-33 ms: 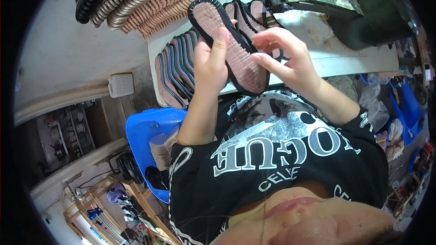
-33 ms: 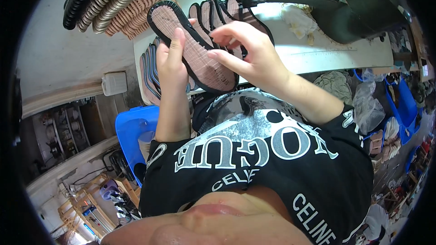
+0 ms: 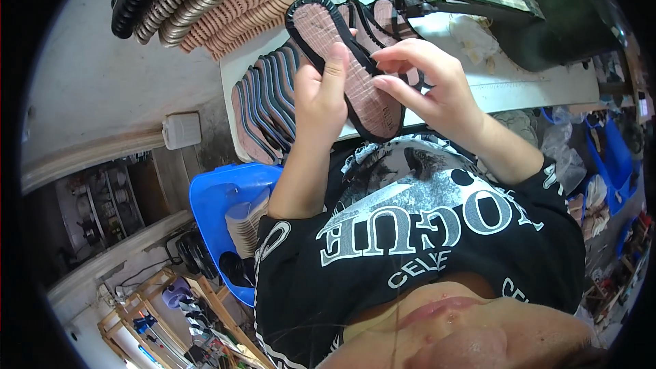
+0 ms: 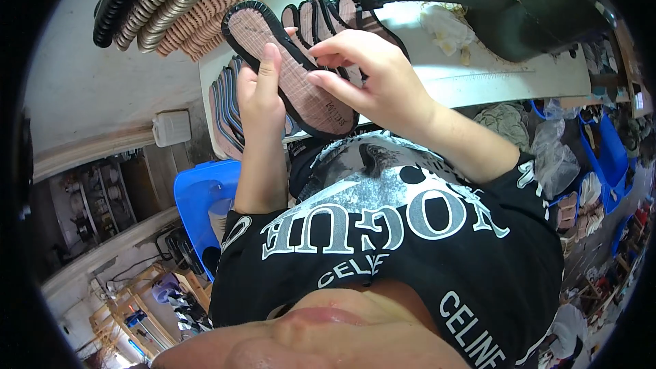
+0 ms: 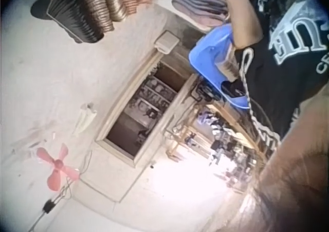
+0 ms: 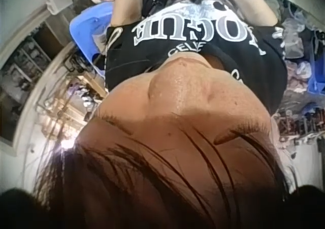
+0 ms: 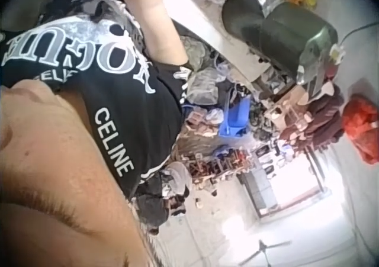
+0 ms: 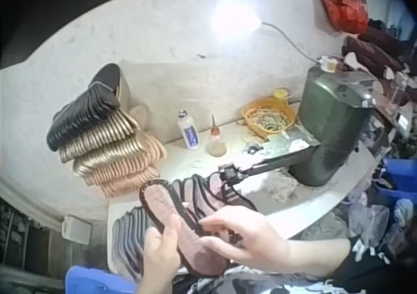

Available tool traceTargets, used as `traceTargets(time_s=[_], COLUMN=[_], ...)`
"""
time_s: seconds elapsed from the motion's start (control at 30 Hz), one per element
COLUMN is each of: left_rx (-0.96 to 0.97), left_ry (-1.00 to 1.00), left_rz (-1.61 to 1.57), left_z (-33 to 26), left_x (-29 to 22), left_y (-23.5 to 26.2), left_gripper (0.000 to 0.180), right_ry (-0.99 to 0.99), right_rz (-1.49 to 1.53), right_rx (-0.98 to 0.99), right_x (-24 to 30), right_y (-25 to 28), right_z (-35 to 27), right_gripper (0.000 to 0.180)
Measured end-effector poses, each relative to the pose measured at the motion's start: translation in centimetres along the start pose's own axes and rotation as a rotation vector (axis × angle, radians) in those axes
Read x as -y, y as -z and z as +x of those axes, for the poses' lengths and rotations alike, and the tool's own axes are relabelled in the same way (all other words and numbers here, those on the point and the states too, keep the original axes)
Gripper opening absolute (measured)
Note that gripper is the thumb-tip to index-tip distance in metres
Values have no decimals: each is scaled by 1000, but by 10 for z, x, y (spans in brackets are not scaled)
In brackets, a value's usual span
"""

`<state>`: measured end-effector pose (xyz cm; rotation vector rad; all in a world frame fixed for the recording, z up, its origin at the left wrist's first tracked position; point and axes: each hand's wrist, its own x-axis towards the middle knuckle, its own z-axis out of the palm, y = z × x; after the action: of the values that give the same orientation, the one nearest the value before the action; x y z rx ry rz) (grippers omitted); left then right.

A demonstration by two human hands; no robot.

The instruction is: Inspecting and stacking shoe insole components at a workstation.

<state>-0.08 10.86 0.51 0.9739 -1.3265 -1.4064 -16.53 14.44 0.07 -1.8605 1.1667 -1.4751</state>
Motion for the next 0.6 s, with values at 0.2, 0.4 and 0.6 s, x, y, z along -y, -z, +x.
traceTargets(time_s=[0.2, 0.4, 0.6], left_rx=[98, 119, 144], left_ry=[-192, -275, -211], left_rz=[214, 363, 392], left_z=[-4, -1, 5], left_x=[1, 0, -6], left_y=[-14, -31, -40], left_gripper=[40, 33, 26], right_ry=[162, 158, 123], right_rz=[-532, -796, -702], right_rx=[184, 407, 406], right_x=[14, 29, 21], right_y=[22, 43, 52], right_z=[16, 38, 53], right_gripper=[15, 12, 15])
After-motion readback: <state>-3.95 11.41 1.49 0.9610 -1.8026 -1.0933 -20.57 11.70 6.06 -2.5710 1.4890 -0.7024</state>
